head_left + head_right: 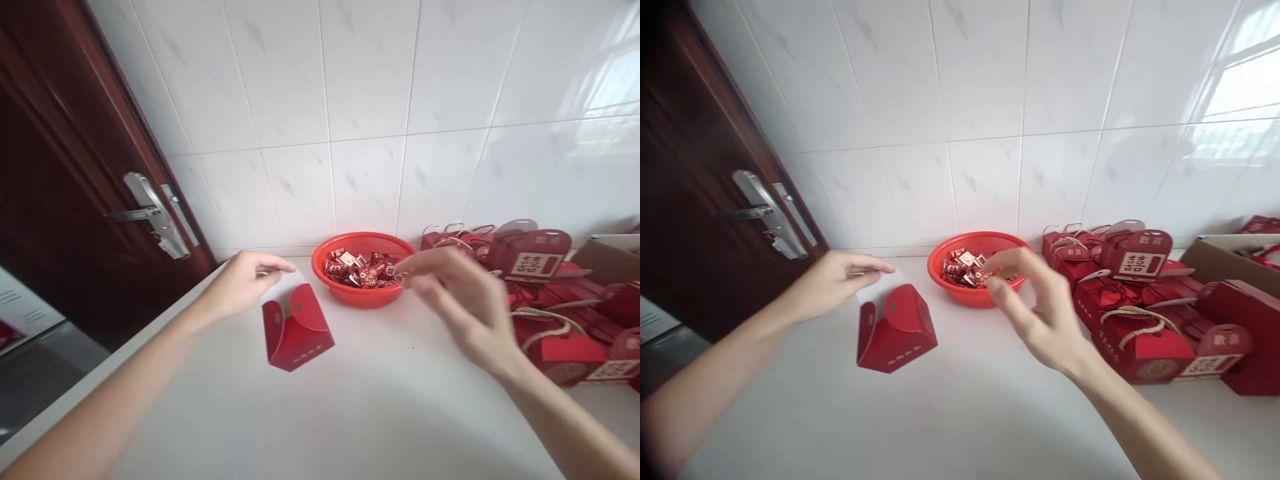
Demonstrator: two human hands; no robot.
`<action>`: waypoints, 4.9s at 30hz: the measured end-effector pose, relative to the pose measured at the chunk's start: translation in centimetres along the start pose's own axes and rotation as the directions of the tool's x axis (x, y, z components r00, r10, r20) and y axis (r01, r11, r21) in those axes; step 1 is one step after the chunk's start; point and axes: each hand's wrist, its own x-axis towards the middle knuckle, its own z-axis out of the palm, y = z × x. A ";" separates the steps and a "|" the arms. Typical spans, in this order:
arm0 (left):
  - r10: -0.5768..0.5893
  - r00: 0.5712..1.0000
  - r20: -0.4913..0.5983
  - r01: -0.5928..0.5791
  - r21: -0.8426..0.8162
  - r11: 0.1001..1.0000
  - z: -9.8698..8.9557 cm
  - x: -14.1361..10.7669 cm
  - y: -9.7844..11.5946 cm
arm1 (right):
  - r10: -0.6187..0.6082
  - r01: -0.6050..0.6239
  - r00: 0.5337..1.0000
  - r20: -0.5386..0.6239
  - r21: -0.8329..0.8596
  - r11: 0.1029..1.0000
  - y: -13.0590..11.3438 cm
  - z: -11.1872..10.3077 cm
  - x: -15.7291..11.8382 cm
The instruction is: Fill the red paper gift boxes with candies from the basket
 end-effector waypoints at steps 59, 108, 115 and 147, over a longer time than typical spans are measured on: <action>0.166 0.602 0.781 0.238 -0.373 0.897 13.3 1.8 -5.5 | 0.231 -0.323 0.795 0.560 0.070 0.944 8.2 0.1 -3.6; 0.188 0.875 0.447 -0.312 0.223 0.924 14.6 14.0 -2.7 | 0.386 -0.392 0.919 0.080 0.279 0.877 10.2 1.0 -3.3; 0.159 0.882 0.443 -0.264 0.186 0.947 18.6 15.8 -2.4 | 0.415 -0.417 0.908 0.054 0.218 0.883 10.8 1.3 -3.5; 0.334 0.941 -0.050 -0.321 -0.436 0.841 18.2 13.7 -2.0 | 0.509 -0.495 0.859 -0.056 0.165 0.853 13.9 6.4 6.0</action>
